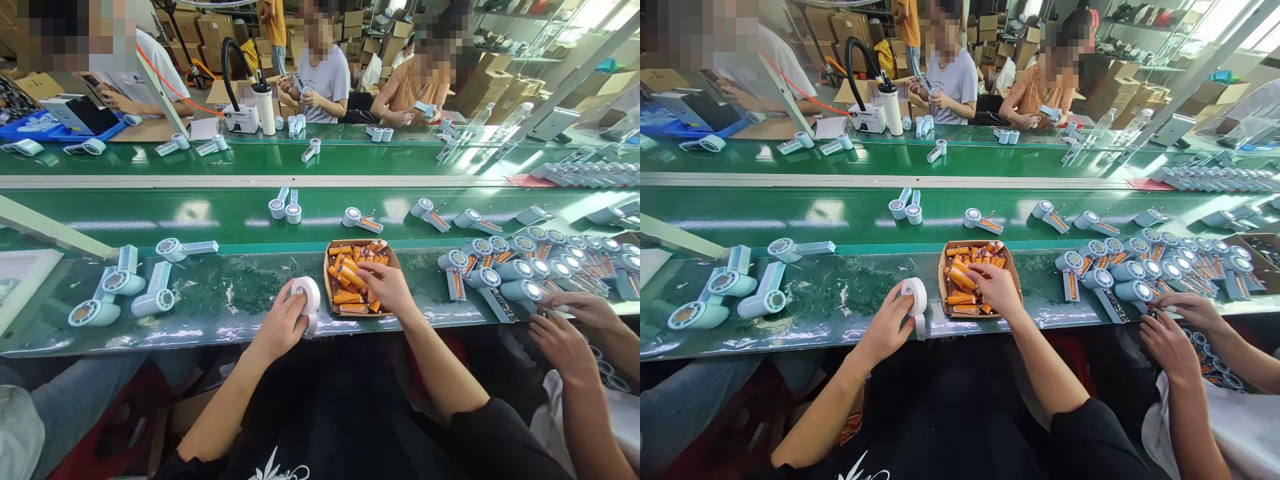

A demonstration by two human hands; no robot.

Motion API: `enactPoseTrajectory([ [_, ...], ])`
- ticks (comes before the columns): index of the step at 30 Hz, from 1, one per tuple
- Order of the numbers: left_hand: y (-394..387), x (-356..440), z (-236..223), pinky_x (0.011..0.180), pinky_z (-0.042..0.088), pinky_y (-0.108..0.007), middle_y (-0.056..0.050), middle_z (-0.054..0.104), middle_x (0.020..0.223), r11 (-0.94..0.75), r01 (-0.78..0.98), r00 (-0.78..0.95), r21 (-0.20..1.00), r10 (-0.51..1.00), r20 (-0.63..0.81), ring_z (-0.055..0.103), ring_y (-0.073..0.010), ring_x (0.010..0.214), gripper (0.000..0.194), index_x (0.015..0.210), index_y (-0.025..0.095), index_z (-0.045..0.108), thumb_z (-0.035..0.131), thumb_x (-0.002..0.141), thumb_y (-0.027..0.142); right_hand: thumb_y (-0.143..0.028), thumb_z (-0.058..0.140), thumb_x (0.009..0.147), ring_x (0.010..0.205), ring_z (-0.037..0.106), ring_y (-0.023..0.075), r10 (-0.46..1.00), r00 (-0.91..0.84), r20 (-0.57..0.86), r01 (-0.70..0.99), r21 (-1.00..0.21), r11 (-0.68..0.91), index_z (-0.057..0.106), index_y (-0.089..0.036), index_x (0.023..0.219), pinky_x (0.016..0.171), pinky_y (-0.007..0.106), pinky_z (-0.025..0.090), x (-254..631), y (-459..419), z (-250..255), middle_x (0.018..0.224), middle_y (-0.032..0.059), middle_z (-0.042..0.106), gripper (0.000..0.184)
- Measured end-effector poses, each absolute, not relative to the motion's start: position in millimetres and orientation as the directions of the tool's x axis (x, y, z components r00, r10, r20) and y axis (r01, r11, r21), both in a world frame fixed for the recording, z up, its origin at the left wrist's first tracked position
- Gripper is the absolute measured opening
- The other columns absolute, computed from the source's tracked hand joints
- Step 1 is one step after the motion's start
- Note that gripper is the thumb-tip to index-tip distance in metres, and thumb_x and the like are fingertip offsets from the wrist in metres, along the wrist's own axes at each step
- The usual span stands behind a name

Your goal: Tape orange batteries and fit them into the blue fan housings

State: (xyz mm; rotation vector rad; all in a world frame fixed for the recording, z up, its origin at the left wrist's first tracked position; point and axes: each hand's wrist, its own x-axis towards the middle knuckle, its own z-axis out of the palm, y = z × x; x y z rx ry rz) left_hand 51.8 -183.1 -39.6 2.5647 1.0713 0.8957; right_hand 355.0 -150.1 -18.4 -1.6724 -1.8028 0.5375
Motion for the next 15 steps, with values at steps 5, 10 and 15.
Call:
enactPoseTrajectory([
  [5,-180,55,-35,0.111,0.056,-0.062,-0.012,0.071,0.110,-0.734,0.572,0.573,0.367,0.677,0.461,0.055,-0.0381,0.138,0.030,0.125,0.017,0.061,0.053,0.097,0.012,-0.023,0.062,0.101,0.093,0.071,0.0274,0.901,-0.161,0.402,0.914,-0.285,0.290,0.082,-0.021,0.107,0.092,0.040,0.057,360,-150,-31,0.101,0.0113,0.083,0.021],
  [10,-179,62,-38,0.112,0.056,-0.062,-0.011,0.071,0.109,-0.742,0.573,0.582,0.348,0.668,0.464,0.058,-0.0370,0.134,0.032,0.125,0.018,0.063,0.055,0.095,0.010,-0.015,0.060,0.100,0.098,0.070,0.0277,0.875,-0.095,0.475,0.923,-0.287,0.256,0.082,-0.022,0.103,0.095,0.041,0.057,366,-127,-31,0.109,0.0097,0.083,0.024],
  [15,-183,68,-34,0.113,0.056,-0.062,-0.011,0.072,0.110,-0.753,0.574,0.596,0.322,0.654,0.466,0.059,-0.0360,0.133,0.033,0.128,0.018,0.064,0.056,0.096,0.012,-0.030,0.071,0.093,0.093,0.076,0.0282,0.938,0.173,0.299,0.731,-0.677,0.081,0.085,-0.025,0.099,0.092,0.043,0.060,365,-118,-22,0.100,0.0074,0.084,0.016],
])
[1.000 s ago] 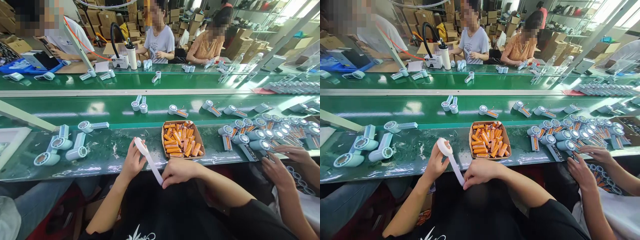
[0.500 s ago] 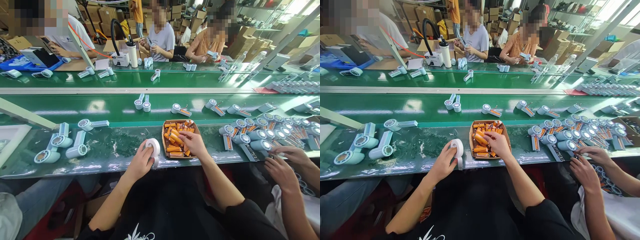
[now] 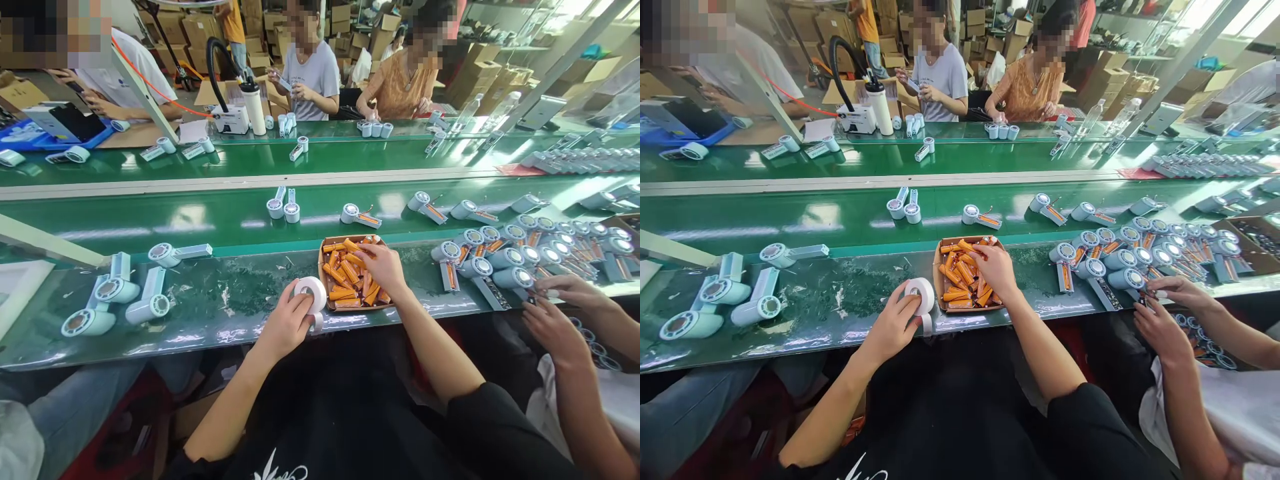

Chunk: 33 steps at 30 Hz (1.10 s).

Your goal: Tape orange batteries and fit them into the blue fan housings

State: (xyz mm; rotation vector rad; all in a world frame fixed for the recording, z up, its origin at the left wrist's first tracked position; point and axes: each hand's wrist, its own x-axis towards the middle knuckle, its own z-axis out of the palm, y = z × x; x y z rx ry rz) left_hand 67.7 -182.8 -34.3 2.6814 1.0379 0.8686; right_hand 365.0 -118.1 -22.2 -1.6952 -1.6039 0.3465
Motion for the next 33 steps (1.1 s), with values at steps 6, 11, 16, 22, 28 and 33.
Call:
enactPoseTrajectory([
  [6,-183,69,-23,0.121,0.048,-0.065,-0.010,0.075,0.113,-0.800,0.541,0.655,0.258,0.594,0.468,0.066,-0.0307,0.123,0.040,0.131,0.017,0.067,0.053,0.095,0.006,-0.060,0.078,0.083,0.092,0.080,0.0308,0.979,0.188,0.077,0.246,-0.969,0.029,0.086,-0.021,0.102,0.084,0.044,0.064,341,-161,-17,0.099,0.0091,0.085,0.043],
  [11,-184,70,-23,0.115,0.055,-0.063,-0.011,0.075,0.114,-0.794,0.572,0.651,0.205,0.592,0.475,0.050,-0.0385,0.144,0.040,0.126,0.015,0.072,0.051,0.094,0.002,-0.063,0.079,0.082,0.086,0.080,0.0316,0.991,0.117,0.066,0.191,-0.981,0.043,0.087,-0.022,0.097,0.079,0.046,0.067,324,-184,-10,0.091,0.0094,0.084,0.044],
  [16,-186,70,-22,0.113,0.058,-0.058,-0.011,0.074,0.119,-0.809,0.558,0.690,0.183,0.575,0.440,0.039,-0.0396,0.153,0.048,0.129,0.017,0.072,0.051,0.091,-0.004,-0.057,0.076,0.086,0.084,0.080,0.0299,0.984,0.131,0.121,0.297,-0.952,0.077,0.087,-0.023,0.098,0.080,0.043,0.066,323,-192,-3,0.090,0.0076,0.084,0.037],
  [22,-186,70,-10,0.103,0.065,-0.049,-0.012,0.072,0.122,-0.852,0.509,0.808,0.123,0.523,0.272,0.041,-0.0388,0.152,0.052,0.132,0.020,0.069,0.055,0.089,-0.004,-0.048,0.080,0.084,0.086,0.080,0.0278,0.998,-0.026,0.056,0.409,-0.910,0.062,0.087,-0.027,0.095,0.084,0.041,0.064,329,-198,7,0.093,0.0056,0.085,0.025],
  [28,-188,71,7,0.093,0.067,-0.041,-0.011,0.072,0.117,-0.901,0.430,0.886,0.049,0.432,0.171,0.049,-0.0361,0.147,0.041,0.128,0.019,0.069,0.057,0.093,0.000,-0.040,0.093,0.069,0.100,0.080,0.0294,0.893,-0.360,-0.271,0.104,-0.963,-0.250,0.083,-0.022,0.117,0.095,0.046,0.065,345,-191,4,0.105,0.0069,0.084,0.052],
  [33,-197,83,9,0.099,0.065,-0.047,-0.012,0.073,0.111,-0.876,0.478,0.826,0.063,0.473,0.307,0.055,-0.0373,0.141,0.029,0.128,0.015,0.069,0.059,0.101,0.015,-0.041,0.098,0.063,0.111,0.078,0.0325,0.969,-0.085,-0.230,-0.197,-0.950,-0.243,0.081,-0.021,0.114,0.102,0.050,0.062,320,-195,-16,0.114,0.0096,0.083,0.058],
])
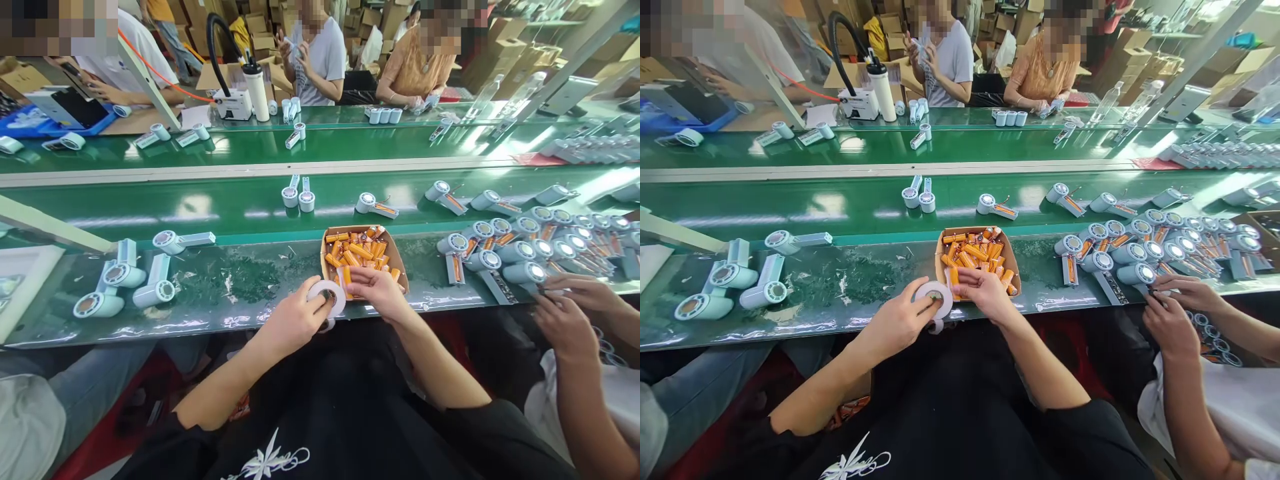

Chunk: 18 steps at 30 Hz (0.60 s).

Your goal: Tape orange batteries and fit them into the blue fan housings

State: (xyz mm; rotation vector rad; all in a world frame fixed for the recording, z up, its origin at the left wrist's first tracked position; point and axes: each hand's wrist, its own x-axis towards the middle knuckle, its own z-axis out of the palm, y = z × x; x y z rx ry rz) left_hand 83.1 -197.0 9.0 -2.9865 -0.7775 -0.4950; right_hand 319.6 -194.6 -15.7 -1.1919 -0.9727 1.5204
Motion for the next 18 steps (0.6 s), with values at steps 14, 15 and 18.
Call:
enactPoseTrajectory([
  [14,-187,25,-61,0.107,0.059,-0.061,-0.013,0.079,0.107,-0.679,0.645,0.471,0.351,0.714,0.518,0.058,-0.0385,0.140,0.024,0.119,0.016,0.074,0.059,0.101,0.024,-0.037,0.083,0.085,0.113,0.073,0.0205,0.850,0.482,0.211,-0.213,-0.913,0.348,0.065,-0.037,0.126,0.097,0.038,0.064,402,-163,24,0.122,0.0006,0.072,0.045],
  [15,-180,11,-69,0.105,0.060,-0.061,-0.013,0.080,0.108,-0.632,0.699,0.427,0.333,0.744,0.514,0.059,-0.0390,0.138,0.025,0.120,0.017,0.074,0.059,0.101,0.025,-0.036,0.084,0.084,0.110,0.074,0.0205,0.870,0.454,0.192,-0.222,-0.921,0.319,0.065,-0.038,0.125,0.094,0.037,0.065,404,-168,23,0.119,0.0000,0.072,0.046],
  [18,-165,-10,-83,0.102,0.061,-0.058,-0.013,0.079,0.115,-0.527,0.784,0.292,0.328,0.779,0.554,0.061,-0.0375,0.134,0.028,0.124,0.019,0.073,0.062,0.100,0.030,-0.037,0.087,0.080,0.100,0.076,0.0201,0.914,0.395,0.092,-0.283,-0.934,0.217,0.061,-0.039,0.120,0.082,0.034,0.066,394,-190,7,0.113,-0.0009,0.073,0.047],
])
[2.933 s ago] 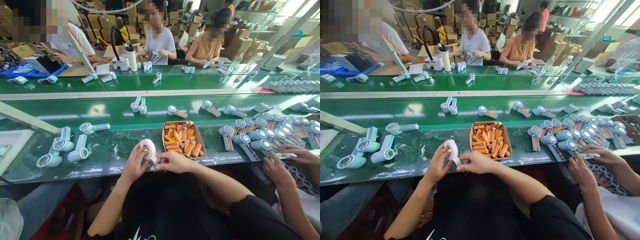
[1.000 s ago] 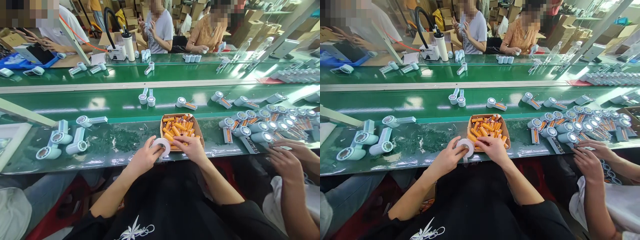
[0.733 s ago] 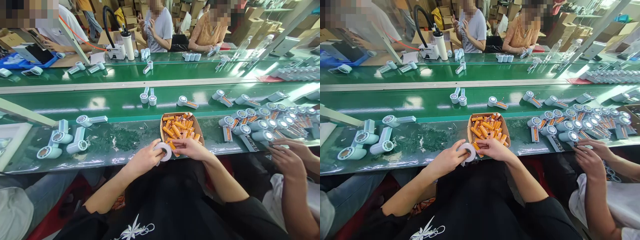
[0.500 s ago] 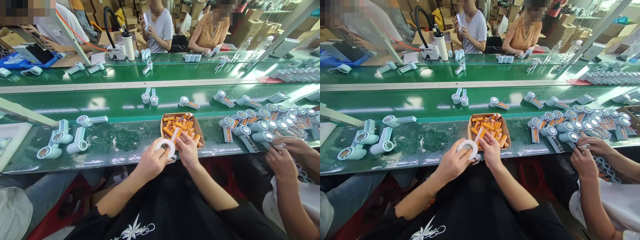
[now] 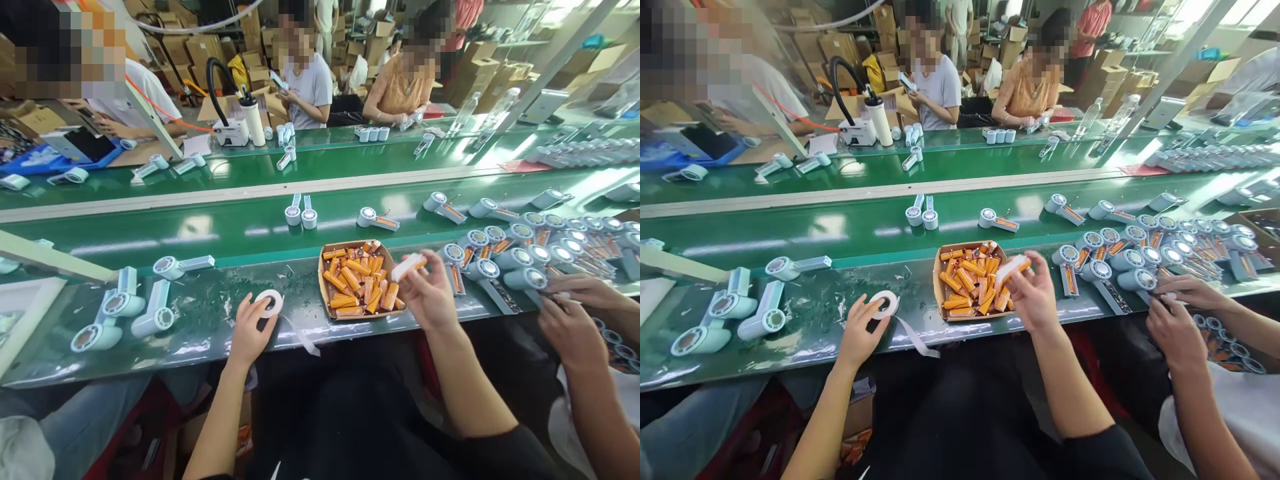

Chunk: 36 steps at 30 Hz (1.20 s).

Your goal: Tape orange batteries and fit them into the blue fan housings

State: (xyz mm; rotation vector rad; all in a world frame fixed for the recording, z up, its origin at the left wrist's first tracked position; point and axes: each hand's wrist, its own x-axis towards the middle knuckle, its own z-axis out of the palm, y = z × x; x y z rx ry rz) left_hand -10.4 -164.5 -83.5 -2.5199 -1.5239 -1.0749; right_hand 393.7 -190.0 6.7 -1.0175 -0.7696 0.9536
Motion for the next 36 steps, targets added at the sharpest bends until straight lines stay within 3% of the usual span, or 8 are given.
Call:
enactPoseTrajectory([
  [6,-118,38,-62,0.107,0.057,-0.052,-0.009,0.078,0.113,-0.624,0.695,0.360,0.358,0.733,0.578,0.064,-0.0294,0.127,0.028,0.126,0.021,0.071,0.055,0.104,0.030,-0.040,0.096,0.069,0.097,0.077,0.0228,0.943,0.326,-0.060,-0.371,-0.926,0.070,0.058,-0.034,0.119,0.077,0.034,0.067,370,-209,-15,0.114,0.0022,0.076,0.063],
  [11,-26,108,-34,0.116,0.048,-0.049,-0.010,0.075,0.127,-0.579,0.757,0.486,0.304,0.809,0.329,0.061,-0.0289,0.128,0.036,0.129,0.019,0.071,0.052,0.102,0.031,-0.041,0.097,0.068,0.088,0.078,0.0224,0.964,0.264,-0.029,-0.373,-0.925,0.074,0.057,-0.031,0.109,0.073,0.036,0.068,364,-206,-8,0.105,0.0019,0.077,0.059],
  [17,73,172,-18,0.119,0.036,-0.057,-0.018,0.060,0.150,-0.414,0.886,0.378,0.208,0.905,0.194,0.036,-0.0407,0.148,0.046,0.137,0.014,0.065,0.053,0.099,0.036,-0.045,0.097,0.068,0.081,0.080,0.0230,0.975,0.222,-0.012,-0.384,-0.920,0.076,0.046,-0.030,0.098,0.070,0.038,0.068,364,-207,-13,0.098,-0.0005,0.078,0.061],
  [22,103,210,-8,0.117,0.034,-0.062,-0.024,0.059,0.148,-0.340,0.934,0.337,0.112,0.940,0.042,0.038,-0.0446,0.146,0.047,0.133,0.010,0.066,0.060,0.098,0.041,-0.043,0.095,0.071,0.091,0.081,0.0237,0.978,0.209,0.011,-0.366,-0.926,0.089,0.041,-0.028,0.088,0.083,0.040,0.068,365,-210,-21,0.099,0.0002,0.080,0.058],
  [26,61,228,5,0.115,0.041,-0.056,-0.019,0.060,0.148,-0.595,0.767,0.563,0.239,0.804,0.194,0.049,-0.0374,0.140,0.041,0.132,0.015,0.068,0.056,0.102,0.040,-0.042,0.087,0.080,0.097,0.081,0.0236,0.968,0.243,0.061,-0.192,-0.975,0.110,0.047,-0.029,0.092,0.087,0.040,0.067,366,-217,-25,0.103,0.0025,0.081,0.044],
  [29,-10,218,11,0.106,0.051,-0.045,-0.011,0.073,0.123,-0.880,0.266,0.827,0.394,0.419,0.376,0.064,-0.0256,0.116,0.039,0.125,0.022,0.073,0.051,0.107,0.048,-0.034,0.078,0.088,0.097,0.081,0.0226,0.955,0.255,0.154,0.019,-0.988,0.154,0.053,-0.030,0.104,0.089,0.039,0.065,369,-222,-24,0.107,0.0042,0.082,0.030],
  [31,-58,202,14,0.098,0.053,-0.041,-0.008,0.074,0.110,-0.936,0.051,0.852,0.349,0.223,0.474,0.066,-0.0224,0.103,0.037,0.123,0.026,0.074,0.060,0.103,0.053,-0.032,0.073,0.090,0.100,0.080,0.0238,0.957,0.220,0.186,0.157,-0.976,0.153,0.057,-0.029,0.108,0.091,0.040,0.064,371,-224,-22,0.110,0.0063,0.082,0.024],
  [36,-115,177,22,0.085,0.053,-0.034,-0.005,0.071,0.094,-0.964,0.077,0.818,0.254,0.207,0.537,0.061,-0.0185,0.089,0.021,0.113,0.024,0.076,0.057,0.106,0.029,-0.031,0.070,0.091,0.099,0.079,0.0262,0.974,0.108,0.201,0.329,-0.931,0.156,0.064,-0.029,0.113,0.090,0.041,0.064,368,-221,-16,0.110,0.0070,0.082,0.023],
])
